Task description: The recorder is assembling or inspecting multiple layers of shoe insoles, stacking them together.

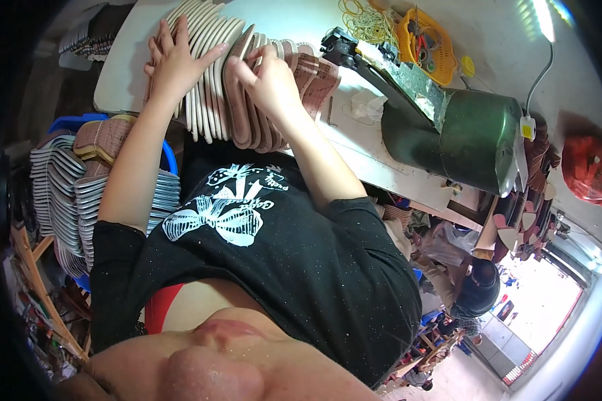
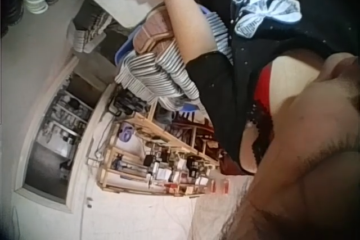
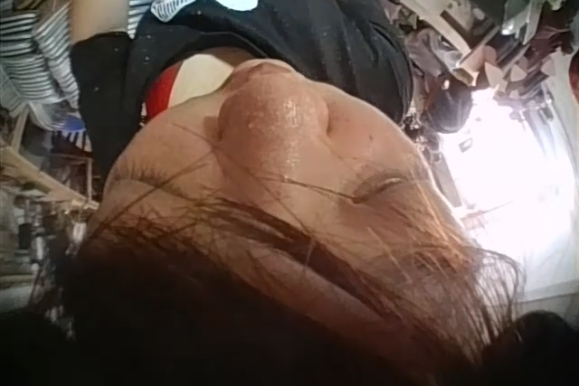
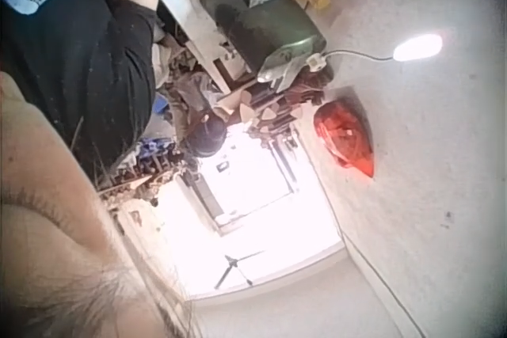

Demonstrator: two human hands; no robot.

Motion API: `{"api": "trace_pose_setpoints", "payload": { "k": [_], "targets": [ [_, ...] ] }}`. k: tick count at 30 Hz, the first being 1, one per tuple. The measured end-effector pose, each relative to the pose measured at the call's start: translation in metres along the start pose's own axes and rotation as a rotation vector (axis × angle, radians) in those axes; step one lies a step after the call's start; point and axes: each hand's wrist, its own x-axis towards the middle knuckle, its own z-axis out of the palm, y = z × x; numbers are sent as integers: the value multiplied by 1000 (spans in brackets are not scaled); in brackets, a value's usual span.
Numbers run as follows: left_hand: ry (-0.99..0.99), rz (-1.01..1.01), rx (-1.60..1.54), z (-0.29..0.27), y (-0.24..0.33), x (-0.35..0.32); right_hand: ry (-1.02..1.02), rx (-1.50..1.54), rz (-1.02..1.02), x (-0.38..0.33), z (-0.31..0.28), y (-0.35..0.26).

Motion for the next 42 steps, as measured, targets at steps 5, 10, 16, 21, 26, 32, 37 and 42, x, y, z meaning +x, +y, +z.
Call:
{"api": "trace_pose_setpoints", "payload": {
  "k": [5,10,16,21,26,32,37,42],
  "targets": [
    [-29,-21,-2,-5,-5,-1,-31,-50,-169,-44,-22,23],
    [-88,-28,35,-9,2,4,263,-309,65,-70,-20,88],
    [-148,-114,-60,-19,6,6,291,101,178,-42,-29,106],
    [-227,-184,-76,-26,9,7,365,-109,153,-45,-31,128],
    [-247,-231,-127,-17,-14,25,11,380,180,-63,-4,68],
    [-315,-377,-343,-17,-51,45,95,84,-200,-35,60,42],
    [-375,-414,-351,-39,-53,43,-107,65,9,22,29,33],
    [-442,-580,-500,-54,-39,23,-101,-62,57,50,21,24]
  ]
}}
